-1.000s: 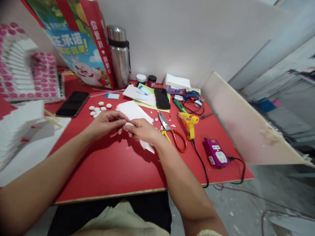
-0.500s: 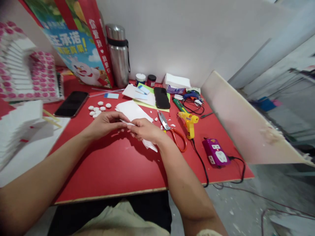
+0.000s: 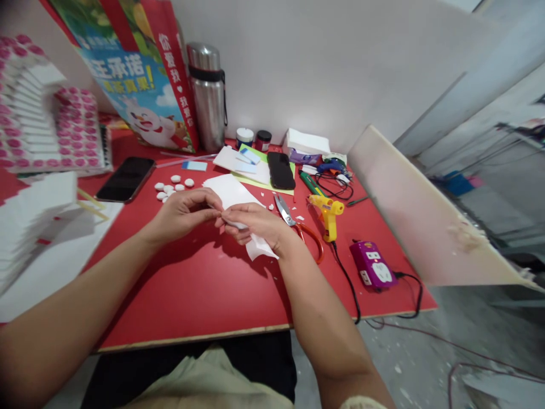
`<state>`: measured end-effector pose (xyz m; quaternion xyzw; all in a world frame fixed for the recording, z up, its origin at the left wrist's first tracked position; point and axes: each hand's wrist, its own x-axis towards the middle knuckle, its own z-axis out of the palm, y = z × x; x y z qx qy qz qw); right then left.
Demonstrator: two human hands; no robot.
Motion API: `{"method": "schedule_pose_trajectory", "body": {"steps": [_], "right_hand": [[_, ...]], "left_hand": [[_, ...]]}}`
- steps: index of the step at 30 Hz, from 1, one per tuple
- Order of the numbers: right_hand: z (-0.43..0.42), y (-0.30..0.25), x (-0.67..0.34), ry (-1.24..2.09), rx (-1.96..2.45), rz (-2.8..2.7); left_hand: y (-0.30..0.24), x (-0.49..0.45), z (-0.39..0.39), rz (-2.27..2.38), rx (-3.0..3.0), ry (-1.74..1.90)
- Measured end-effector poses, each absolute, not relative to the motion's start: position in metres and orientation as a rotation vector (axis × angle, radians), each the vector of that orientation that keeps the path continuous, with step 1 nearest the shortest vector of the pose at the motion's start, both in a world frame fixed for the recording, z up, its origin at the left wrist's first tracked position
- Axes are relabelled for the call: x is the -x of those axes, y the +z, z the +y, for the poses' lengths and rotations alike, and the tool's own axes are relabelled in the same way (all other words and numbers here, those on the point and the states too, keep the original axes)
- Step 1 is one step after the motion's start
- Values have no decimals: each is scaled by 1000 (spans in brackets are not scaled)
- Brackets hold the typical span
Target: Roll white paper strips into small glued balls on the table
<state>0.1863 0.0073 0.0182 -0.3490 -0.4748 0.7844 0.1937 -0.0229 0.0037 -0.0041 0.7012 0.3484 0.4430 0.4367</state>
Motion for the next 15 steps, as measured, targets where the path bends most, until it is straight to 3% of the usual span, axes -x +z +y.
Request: {"method": "schedule_pose_trajectory", "body": {"steps": [4,12,15], "right_hand": [[4,21,-180,1990,1152,-1439],[10,15,-181,2186,1058,-1253],[9,15,-179,2115,1072,-1327]], "left_hand": [[-8,23,6,878,-1742,1052],[-4,20,2,892,-1926,1177],[-2,19,1,902,-1836,1147]]}}
